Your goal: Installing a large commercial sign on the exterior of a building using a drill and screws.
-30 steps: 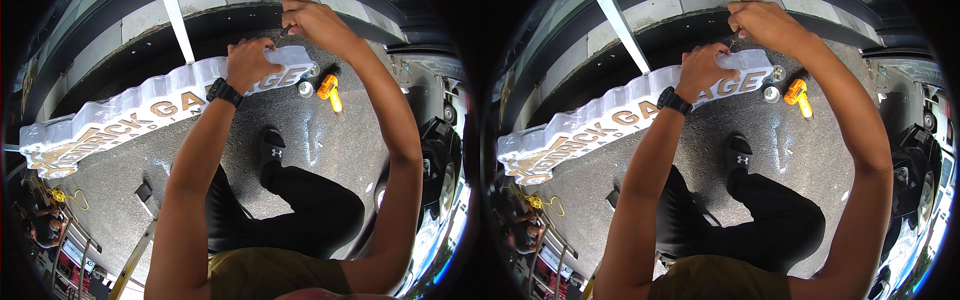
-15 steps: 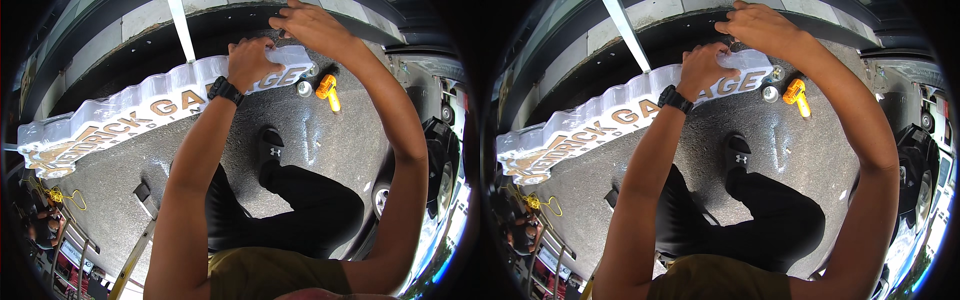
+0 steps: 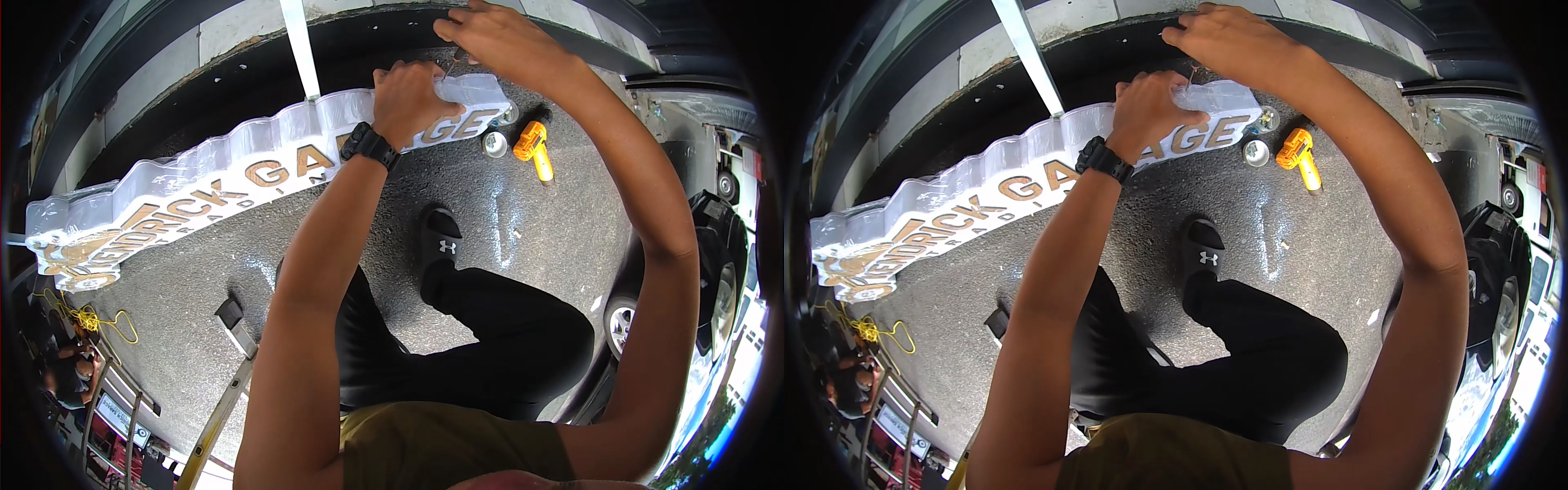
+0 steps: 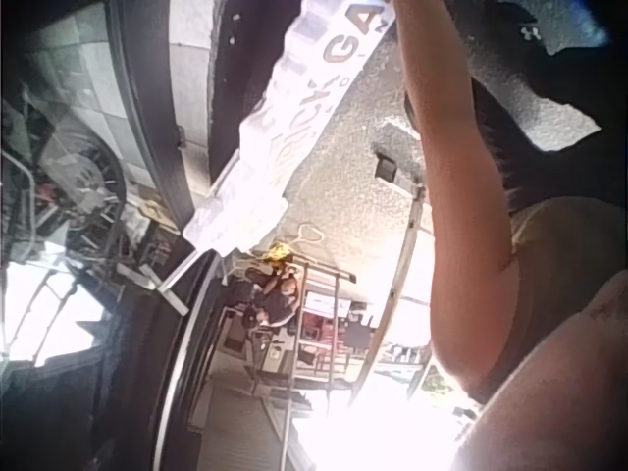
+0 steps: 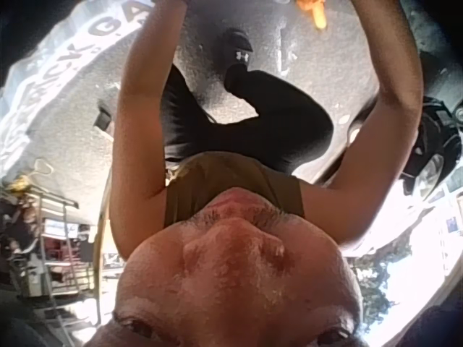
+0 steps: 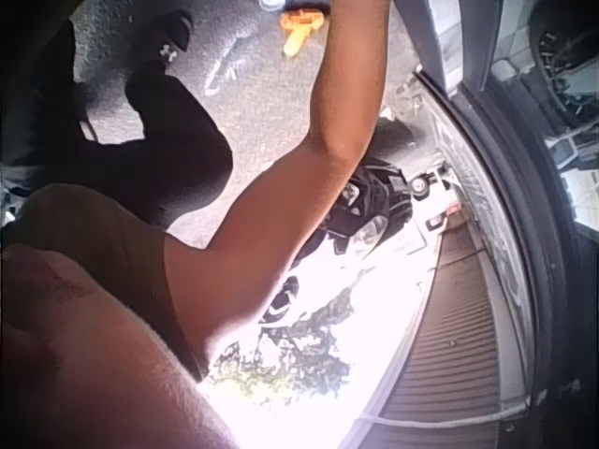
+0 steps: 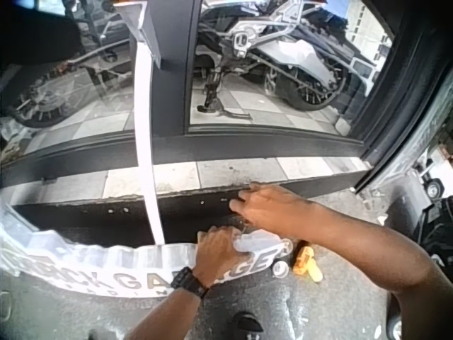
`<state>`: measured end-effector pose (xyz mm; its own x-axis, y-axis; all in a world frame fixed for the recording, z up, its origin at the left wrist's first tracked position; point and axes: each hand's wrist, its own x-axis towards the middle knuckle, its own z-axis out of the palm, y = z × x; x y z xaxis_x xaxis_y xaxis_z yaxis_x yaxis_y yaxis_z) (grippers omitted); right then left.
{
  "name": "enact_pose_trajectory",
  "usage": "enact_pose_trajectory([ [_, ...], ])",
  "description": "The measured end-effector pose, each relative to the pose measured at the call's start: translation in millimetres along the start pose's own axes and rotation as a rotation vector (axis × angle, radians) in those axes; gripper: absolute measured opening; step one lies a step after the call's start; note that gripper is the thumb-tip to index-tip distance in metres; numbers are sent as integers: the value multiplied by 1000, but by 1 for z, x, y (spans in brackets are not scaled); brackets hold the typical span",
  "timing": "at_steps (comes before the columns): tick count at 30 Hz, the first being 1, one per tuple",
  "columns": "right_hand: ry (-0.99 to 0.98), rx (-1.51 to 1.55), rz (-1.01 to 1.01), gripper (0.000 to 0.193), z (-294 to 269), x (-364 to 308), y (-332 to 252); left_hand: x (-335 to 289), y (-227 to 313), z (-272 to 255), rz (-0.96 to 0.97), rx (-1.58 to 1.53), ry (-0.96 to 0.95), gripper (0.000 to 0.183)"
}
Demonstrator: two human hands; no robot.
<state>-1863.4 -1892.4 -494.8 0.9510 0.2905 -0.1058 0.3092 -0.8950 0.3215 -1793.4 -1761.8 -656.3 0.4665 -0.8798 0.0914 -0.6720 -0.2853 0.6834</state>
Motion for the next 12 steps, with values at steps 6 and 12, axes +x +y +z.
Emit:
enact_pose_trajectory([
  [6,470,-4,-111,19,34,-13,14,3,7,-2,-40,22,-83,68],
  [12,-79,6,63,22,18,-5,5,2,5,-6,-52,30,-106,66],
])
